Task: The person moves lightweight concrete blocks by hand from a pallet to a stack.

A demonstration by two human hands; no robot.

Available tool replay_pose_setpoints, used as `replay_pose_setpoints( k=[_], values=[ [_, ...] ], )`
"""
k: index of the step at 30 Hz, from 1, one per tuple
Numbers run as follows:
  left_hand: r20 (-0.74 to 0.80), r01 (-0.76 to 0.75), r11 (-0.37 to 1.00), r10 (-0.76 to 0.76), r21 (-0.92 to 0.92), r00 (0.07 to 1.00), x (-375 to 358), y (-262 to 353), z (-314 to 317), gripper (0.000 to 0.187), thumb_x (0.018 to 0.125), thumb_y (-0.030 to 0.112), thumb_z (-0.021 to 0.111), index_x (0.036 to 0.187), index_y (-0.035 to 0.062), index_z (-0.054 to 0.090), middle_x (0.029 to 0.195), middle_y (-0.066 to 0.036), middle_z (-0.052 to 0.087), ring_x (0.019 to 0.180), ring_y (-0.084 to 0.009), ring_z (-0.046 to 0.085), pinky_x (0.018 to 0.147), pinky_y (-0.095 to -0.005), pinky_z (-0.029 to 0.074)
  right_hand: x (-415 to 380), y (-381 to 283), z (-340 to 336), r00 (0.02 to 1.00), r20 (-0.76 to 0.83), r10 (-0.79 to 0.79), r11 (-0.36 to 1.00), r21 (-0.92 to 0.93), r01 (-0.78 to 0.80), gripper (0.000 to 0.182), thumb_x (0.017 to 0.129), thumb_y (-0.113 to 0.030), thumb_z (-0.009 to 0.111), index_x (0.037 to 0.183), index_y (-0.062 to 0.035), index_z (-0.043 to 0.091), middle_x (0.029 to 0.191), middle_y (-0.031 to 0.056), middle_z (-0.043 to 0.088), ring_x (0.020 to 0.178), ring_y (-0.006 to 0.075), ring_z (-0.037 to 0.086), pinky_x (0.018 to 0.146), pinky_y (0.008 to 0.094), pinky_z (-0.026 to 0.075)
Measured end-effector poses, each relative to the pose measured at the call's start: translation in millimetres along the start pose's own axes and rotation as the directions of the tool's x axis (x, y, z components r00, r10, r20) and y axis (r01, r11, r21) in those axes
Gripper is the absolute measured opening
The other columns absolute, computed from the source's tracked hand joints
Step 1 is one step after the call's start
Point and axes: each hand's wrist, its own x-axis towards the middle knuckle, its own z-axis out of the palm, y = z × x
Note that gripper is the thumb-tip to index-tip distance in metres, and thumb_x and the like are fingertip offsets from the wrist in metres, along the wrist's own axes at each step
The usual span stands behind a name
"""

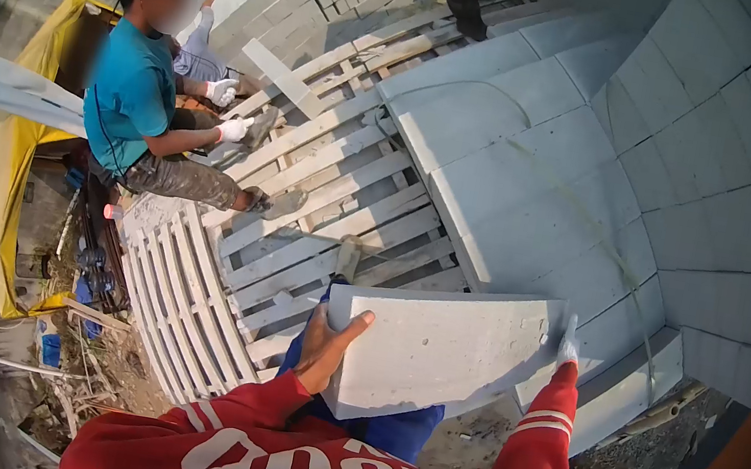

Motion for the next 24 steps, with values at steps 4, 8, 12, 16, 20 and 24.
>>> replay_pose_setpoints(
  k=[4, 8, 12, 16, 20, 24],
  values=[
    [-0.079, -0.055, 0.998, 0.058, 0.042, 0.995, 17.8, -8.9, -12.0, 0.073, 0.079, 0.046, 0.083, 0.12, -0.0068, 0.054, 0.114, -0.022, 0.063, 0.105, -0.0283, 0.064, 0.091, -0.0384, 0.051, -40.2, -32.8, -3.7, 0.971, 0.238, 0.003, 0.945, 0.318, -0.081, 0.102, 0.086, -0.083, 0.048, 0.137, 0.0047, 0.057, 0.126, 0.01, 0.065, 0.11, 0.0211, 0.061, 0.099, 0.0337, 0.046],
    [-0.158, 0.034, 0.987, -0.009, 0.156, 0.987, 64.9, -56.1, -49.9, 0.083, 0.076, 0.05, 0.082, 0.126, -0.0093, 0.052, 0.116, -0.025, 0.063, 0.104, -0.0312, 0.064, 0.092, -0.0396, 0.051, -64.0, -50.7, 1.9, 0.972, 0.145, 0.188, 0.959, 0.188, -0.213, 0.1, 0.085, -0.083, 0.051, 0.133, 0.0039, 0.061, 0.121, 0.0112, 0.066, 0.101, 0.0218, 0.065, 0.086, 0.0333, 0.053],
    [-0.104, 0.175, 0.984, -0.177, -0.027, 0.979, 91.3, -55.1, -133.3, 0.083, 0.077, 0.05, 0.081, 0.127, -0.0094, 0.052, 0.116, -0.026, 0.063, 0.103, -0.0307, 0.065, 0.091, -0.0388, 0.051, -119.0, -90.2, 29.5, 0.992, 0.025, 0.124, 0.991, 0.045, -0.125, 0.087, 0.083, -0.086, 0.049, 0.09, -0.001, 0.069, 0.064, 0.0054, 0.059, 0.048, 0.018, 0.057, 0.042, 0.0316, 0.045],
    [-0.074, 0.151, 0.95, -0.177, -0.272, 0.981, 121.2, -51.8, -229.1, 0.066, 0.087, 0.042, 0.073, 0.126, -0.0075, 0.054, 0.111, -0.019, 0.066, 0.099, -0.0264, 0.067, 0.087, -0.0362, 0.053, -209.0, -193.7, 94.4, 0.992, -0.037, 0.119, 0.982, -0.145, -0.124, 0.097, 0.084, -0.087, 0.044, 0.099, 0.0058, 0.069, 0.072, 0.0097, 0.062, 0.049, 0.0215, 0.059, 0.042, 0.0346, 0.046],
    [-0.07, 0.14, 0.772, -0.232, -0.621, 0.97, 157.9, -82.3, -297.6, 0.053, 0.096, 0.038, 0.063, 0.128, -0.0035, 0.056, 0.111, -0.013, 0.067, 0.098, -0.0231, 0.067, 0.085, -0.0349, 0.054, -251.7, -318.7, 186.5, 0.986, 0.055, -0.16, 0.895, -0.413, 0.169, 0.107, 0.088, -0.085, 0.036, 0.12, 0.0131, 0.064, 0.12, 0.0316, 0.066, 0.116, 0.0418, 0.062, 0.103, 0.0459, 0.045],
    [-0.013, 0.084, 0.546, -0.171, -0.834, 0.985, 174.1, -58.2, -322.8, 0.06, 0.099, 0.045, 0.056, 0.138, -0.001, 0.053, 0.119, -0.013, 0.066, 0.104, -0.024, 0.066, 0.092, -0.0365, 0.053, -241.8, -440.2, 291.0, 0.924, 0.211, -0.32, 0.733, -0.562, 0.382, 0.105, 0.087, -0.085, 0.035, 0.122, 0.0103, 0.063, 0.117, 0.0324, 0.066, 0.115, 0.0446, 0.062, 0.102, 0.0481, 0.045]
  ],
)
